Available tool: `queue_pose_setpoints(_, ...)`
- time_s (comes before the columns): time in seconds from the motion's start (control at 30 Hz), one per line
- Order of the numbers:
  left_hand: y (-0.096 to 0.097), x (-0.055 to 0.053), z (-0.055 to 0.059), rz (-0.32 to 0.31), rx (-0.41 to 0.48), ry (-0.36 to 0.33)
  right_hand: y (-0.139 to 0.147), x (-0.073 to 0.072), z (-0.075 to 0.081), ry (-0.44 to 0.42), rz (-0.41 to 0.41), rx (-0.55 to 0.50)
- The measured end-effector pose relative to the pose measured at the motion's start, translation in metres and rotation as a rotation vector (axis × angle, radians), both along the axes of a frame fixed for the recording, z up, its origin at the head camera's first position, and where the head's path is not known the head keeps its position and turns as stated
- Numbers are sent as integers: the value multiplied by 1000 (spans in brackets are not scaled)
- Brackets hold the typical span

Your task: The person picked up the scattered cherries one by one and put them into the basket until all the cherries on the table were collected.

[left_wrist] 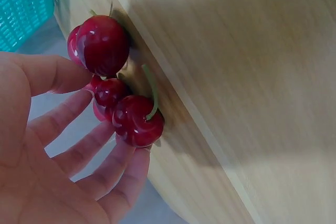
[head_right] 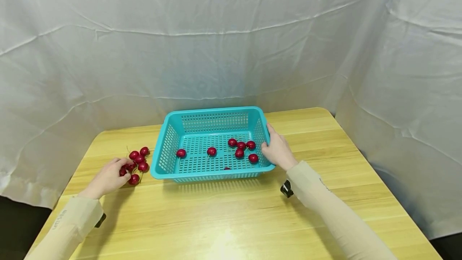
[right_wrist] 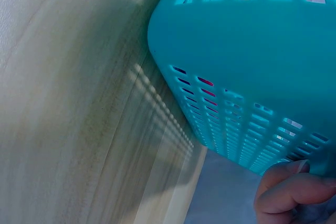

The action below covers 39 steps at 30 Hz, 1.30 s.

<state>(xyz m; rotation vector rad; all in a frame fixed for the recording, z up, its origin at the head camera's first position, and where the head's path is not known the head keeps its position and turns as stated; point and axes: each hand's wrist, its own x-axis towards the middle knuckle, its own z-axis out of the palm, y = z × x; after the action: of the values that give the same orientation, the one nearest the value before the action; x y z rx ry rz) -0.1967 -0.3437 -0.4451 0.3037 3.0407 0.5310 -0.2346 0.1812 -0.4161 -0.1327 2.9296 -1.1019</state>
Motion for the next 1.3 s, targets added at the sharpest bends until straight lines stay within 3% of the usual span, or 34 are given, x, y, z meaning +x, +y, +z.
queue_pose_setpoints(0.43, -6, 1, -1, 14, 38, -40, 0, 0, 2, -3, -4, 8)
queue_pose_setpoints(0.8, -10, 0, -2, 8, -16, -130, 0, 0, 2, -4, -4, 13)
queue_pose_setpoints(1.3, -7, -12, 7, -20, -81, -253, -3, -1, 1, 0, 1, 8)
